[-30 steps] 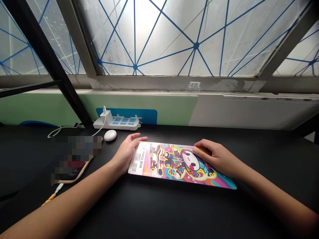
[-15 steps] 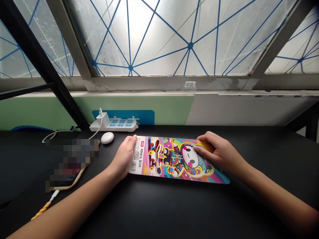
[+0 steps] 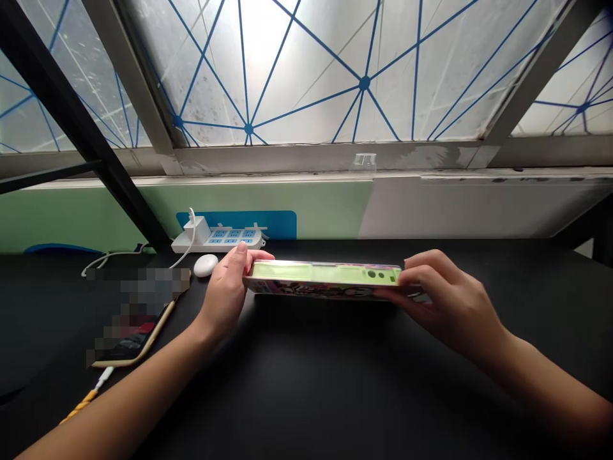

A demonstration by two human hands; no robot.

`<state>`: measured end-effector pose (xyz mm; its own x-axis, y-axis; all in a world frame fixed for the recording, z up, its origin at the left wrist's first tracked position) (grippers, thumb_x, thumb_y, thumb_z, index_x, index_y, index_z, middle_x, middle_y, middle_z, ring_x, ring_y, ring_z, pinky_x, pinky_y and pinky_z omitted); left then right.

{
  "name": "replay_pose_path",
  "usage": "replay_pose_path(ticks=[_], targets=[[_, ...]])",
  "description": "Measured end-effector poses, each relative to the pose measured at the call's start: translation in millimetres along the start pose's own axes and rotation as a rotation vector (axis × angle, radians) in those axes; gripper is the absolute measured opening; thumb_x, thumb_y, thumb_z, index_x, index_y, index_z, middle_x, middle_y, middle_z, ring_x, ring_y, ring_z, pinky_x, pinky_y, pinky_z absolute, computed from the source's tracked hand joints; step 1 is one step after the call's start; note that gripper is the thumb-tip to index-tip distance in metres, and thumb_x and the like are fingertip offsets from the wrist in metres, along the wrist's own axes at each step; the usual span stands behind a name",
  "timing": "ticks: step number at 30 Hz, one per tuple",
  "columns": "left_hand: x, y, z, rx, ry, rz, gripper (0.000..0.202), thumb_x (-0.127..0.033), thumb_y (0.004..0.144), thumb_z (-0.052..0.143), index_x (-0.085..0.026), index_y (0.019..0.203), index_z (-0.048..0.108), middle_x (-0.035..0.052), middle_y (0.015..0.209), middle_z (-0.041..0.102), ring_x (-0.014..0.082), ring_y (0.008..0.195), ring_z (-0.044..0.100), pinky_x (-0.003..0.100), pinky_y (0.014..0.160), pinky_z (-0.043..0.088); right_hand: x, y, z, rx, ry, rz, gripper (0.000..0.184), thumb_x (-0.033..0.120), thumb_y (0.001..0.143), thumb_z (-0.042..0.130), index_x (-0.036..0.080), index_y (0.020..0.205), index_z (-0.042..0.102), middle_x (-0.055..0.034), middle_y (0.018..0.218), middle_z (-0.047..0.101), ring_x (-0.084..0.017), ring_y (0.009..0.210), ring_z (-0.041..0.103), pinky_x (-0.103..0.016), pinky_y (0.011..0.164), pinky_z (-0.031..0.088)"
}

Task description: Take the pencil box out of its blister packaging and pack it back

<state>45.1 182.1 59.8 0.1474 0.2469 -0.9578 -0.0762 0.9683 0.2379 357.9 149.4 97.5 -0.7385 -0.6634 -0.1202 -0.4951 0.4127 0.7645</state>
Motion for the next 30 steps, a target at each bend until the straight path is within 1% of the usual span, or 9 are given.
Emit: replay_pose_path(ticks=[3,5,7,10,15,19,23,26,30], targets=[[-8,3,0.0,0.202,0.119,-0.049,0.035,-0.051,0.101,0.053,-0.020,0.083,0.057,0.0054,0.104,0.074,0.0231,0.097,0.066,0.033,0.086,0.050,6,0,0,0.074,-0.013,0.050,0.024,0.036,0.092,0.070,0.023,0.086,0.050,-0.0063,0.105,0.062,-0.008,0.052,0.055,-0.025,0.045,0.044],[-12,4,2.6,0.430,0.255,-0.130,0.027,-0.049,0.097,0.062,-0.022,0.098,0.061,0.0051,0.117,0.071,0.0242,0.106,0.064,0.033,0.089,0.049,8,0,2,0.146,0.038,0.086,0.024,0.040,0.091,0.068,0.023,0.093,0.051,-0.0086,0.114,0.062,-0.008,0.050,0.055,-0.026,0.043,0.044],[-16,3,2.8,0.619,0.394,-0.164,0.034,-0.048,0.094,0.067,-0.024,0.117,0.063,0.0053,0.126,0.067,0.0247,0.113,0.061,0.032,0.092,0.048,7,1,4,0.232,0.091,0.123,0.027,0.039,0.090,0.068,0.024,0.105,0.052,-0.0090,0.118,0.063,-0.009,0.050,0.056,-0.027,0.044,0.047],[-19,4,-0.2,0.762,0.524,-0.173,0.046,-0.047,0.092,0.069,-0.028,0.132,0.058,0.0049,0.133,0.063,0.0257,0.121,0.058,0.033,0.098,0.047,4,1,8,0.357,0.151,0.192,0.044,0.036,0.087,0.068,0.025,0.125,0.049,-0.0084,0.117,0.066,-0.014,0.056,0.063,-0.030,0.050,0.053],[-14,3,-4.9,0.829,0.600,-0.246,0.056,-0.043,0.086,0.076,-0.032,0.138,0.057,0.0039,0.150,0.053,0.0294,0.131,0.056,0.034,0.104,0.049,14,-6,16,0.518,0.188,0.163,0.051,0.033,0.089,0.064,0.027,0.136,0.048,-0.0100,0.123,0.066,-0.025,0.084,0.073,-0.035,0.066,0.058],[-7,1,-8.4,0.832,0.673,-0.289,0.073,-0.039,0.075,0.084,-0.035,0.143,0.056,0.0048,0.142,0.059,0.0313,0.122,0.063,0.034,0.098,0.054,28,-16,25,0.616,0.182,0.123,0.065,0.035,0.084,0.069,0.028,0.144,0.044,-0.0123,0.136,0.060,-0.023,0.070,0.072,-0.036,0.057,0.056],[-5,-2,-6.2,0.918,0.824,-0.133,0.082,-0.031,0.071,0.084,-0.036,0.147,0.052,0.0043,0.145,0.054,0.0313,0.130,0.056,0.035,0.106,0.048,33,-20,32,0.728,0.267,0.161,0.075,0.050,0.080,0.077,0.032,0.144,0.044,-0.0093,0.127,0.062,-0.023,0.067,0.071,-0.037,0.057,0.057],[-5,-5,-1.5,0.969,0.881,-0.026,0.086,-0.022,0.070,0.078,-0.035,0.150,0.048,0.0044,0.148,0.050,0.0306,0.134,0.051,0.036,0.111,0.043,28,-18,34,0.779,0.336,0.219,0.070,0.058,0.084,0.072,0.033,0.144,0.045,-0.0076,0.121,0.061,-0.024,0.076,0.071,-0.038,0.065,0.059],[-3,-9,3.7,0.946,0.921,-0.033,0.088,-0.020,0.070,0.075,-0.035,0.151,0.044,0.0053,0.149,0.046,0.0295,0.134,0.050,0.037,0.113,0.042,11,-17,36,0.748,0.378,0.277,0.068,0.063,0.085,0.069,0.030,0.141,0.050,-0.0115,0.135,0.057,-0.030,0.107,0.068,-0.043,0.086,0.060]])
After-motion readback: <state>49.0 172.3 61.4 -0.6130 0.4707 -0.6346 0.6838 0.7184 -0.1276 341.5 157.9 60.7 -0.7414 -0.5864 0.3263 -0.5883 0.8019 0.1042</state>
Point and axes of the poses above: each hand's wrist, its own y-axis towards the middle knuckle, its own z-axis out of the palm, x = y × z, the point moved 5 cm from there along y, towards the middle knuckle
